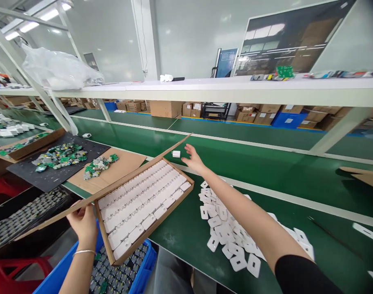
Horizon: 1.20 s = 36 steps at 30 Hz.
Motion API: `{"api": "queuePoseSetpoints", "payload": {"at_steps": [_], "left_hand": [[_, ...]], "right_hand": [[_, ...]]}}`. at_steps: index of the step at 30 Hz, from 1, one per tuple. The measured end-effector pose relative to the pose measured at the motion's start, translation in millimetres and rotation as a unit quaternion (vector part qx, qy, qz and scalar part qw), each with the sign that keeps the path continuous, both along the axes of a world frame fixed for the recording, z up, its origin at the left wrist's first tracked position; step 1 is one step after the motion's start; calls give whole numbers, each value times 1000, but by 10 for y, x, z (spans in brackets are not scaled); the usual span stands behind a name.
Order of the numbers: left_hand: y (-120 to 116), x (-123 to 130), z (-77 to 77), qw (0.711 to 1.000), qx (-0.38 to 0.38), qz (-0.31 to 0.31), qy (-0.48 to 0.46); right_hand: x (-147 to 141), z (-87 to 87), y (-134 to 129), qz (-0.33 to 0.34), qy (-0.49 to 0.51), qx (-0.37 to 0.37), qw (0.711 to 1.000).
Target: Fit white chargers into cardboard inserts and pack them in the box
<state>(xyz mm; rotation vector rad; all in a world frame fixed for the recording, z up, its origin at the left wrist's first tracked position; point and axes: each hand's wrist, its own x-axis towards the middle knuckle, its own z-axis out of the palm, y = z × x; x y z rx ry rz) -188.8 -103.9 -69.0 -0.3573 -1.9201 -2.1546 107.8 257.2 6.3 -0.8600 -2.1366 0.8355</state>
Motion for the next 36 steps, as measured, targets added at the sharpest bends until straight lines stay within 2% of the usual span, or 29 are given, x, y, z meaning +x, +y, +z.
{"api": "queuePoseSetpoints", "payload": {"at_steps": [3,7,12,15,18,22,26,32,36], "left_hand": [[-156,-10,-24,998,-55,-7,11],[-353,-78,-37,988,-154,-4,2],[-467,-27,60,962,-272,14,-6],[-462,129,148,943,-332,10,-1],[-399,300,205,930,-366,-19,22],[-270,450,215,926,-368,-59,51],[-168,468,183,936,-344,-57,50],[-39,389,75,966,-256,-33,22],[-43,403,7,974,-224,-34,-27]], "right_hand": [[-400,141,234,18,36,-42,998],[-646,196,319,26,64,-66,995],[-706,223,234,-26,52,-51,997],[-771,272,121,-38,28,-20,999],[-861,318,10,-26,6,14,1000],[-909,339,-65,4,-9,38,999],[-858,281,-24,37,-13,31,999],[-732,55,93,98,-32,-33,994],[-655,-161,50,137,-17,-80,987]]}}
